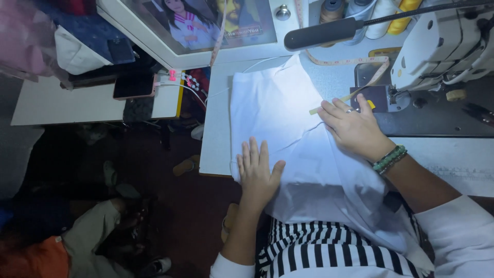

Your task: Measuring and marking a white garment on a sewing workstation using a tape measure and a marking tool.

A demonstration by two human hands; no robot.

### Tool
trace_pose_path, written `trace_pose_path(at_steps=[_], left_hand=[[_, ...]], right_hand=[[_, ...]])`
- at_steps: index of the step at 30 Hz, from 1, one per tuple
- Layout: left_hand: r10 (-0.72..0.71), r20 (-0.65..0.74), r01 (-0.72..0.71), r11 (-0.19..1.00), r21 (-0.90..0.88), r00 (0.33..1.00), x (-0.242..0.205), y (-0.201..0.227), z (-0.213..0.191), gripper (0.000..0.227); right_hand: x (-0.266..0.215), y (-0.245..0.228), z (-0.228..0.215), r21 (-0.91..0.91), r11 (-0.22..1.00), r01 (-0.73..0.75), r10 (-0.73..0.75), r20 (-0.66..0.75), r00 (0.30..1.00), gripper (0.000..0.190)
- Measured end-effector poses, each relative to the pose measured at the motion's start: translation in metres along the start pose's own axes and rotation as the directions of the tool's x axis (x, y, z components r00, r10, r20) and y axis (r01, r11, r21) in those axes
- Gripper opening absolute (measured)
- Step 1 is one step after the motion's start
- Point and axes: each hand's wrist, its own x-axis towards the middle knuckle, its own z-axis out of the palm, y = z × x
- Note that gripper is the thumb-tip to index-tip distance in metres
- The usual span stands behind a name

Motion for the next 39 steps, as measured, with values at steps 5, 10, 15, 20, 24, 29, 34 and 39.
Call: trace_pose_path(at_steps=[5,10,15,20,24,29,34,39], left_hand=[[0.25,-0.037,-0.237,0.949,0.207,0.968,0.048,-0.052,0.008,0.073],[0.358,0.134,-0.379,0.901,0.209,0.924,0.136,-0.105,-0.007,0.071],[0.513,0.117,-0.524,0.811,0.261,0.851,0.181,-0.13,-0.004,0.076],[0.592,-0.067,-0.486,0.717,0.5,0.803,0.181,-0.136,-0.003,0.076],[0.618,-0.191,-0.399,0.682,0.613,0.763,0.165,-0.115,0.008,0.062],[0.045,0.043,-0.05,0.992,0.117,0.998,0.115,0.002,0.004,0.057],[0.124,0.166,-0.139,0.987,0.086,0.978,0.112,0.007,-0.005,0.071],[0.153,0.301,-0.22,0.954,0.203,0.941,0.122,-0.004,-0.012,0.079]], right_hand=[[0.004,0.005,0.0,0.017,0.998,-0.059,0.056,0.136,0.989,0.047],[0.035,0.01,0.007,-0.019,0.996,-0.091,0.093,0.167,0.982,0.056],[0.048,0.007,0.004,0.04,0.994,-0.1,0.091,0.181,0.979,0.06],[-0.019,0.001,-0.003,-0.223,0.966,-0.134,0.054,-0.332,0.942,0.049],[-0.072,-0.022,-0.027,-0.225,0.965,-0.132,0.082,-0.219,0.972,0.021],[-0.089,-0.049,-0.02,0.03,0.97,-0.243,0.243,0.017,0.97,0.022],[-0.094,-0.035,-0.009,0.838,0.103,-0.535,0.44,0.444,0.781,0.024],[-0.101,-0.029,-0.058,0.821,-0.421,-0.385,0.332,0.534,0.777,0.043]])
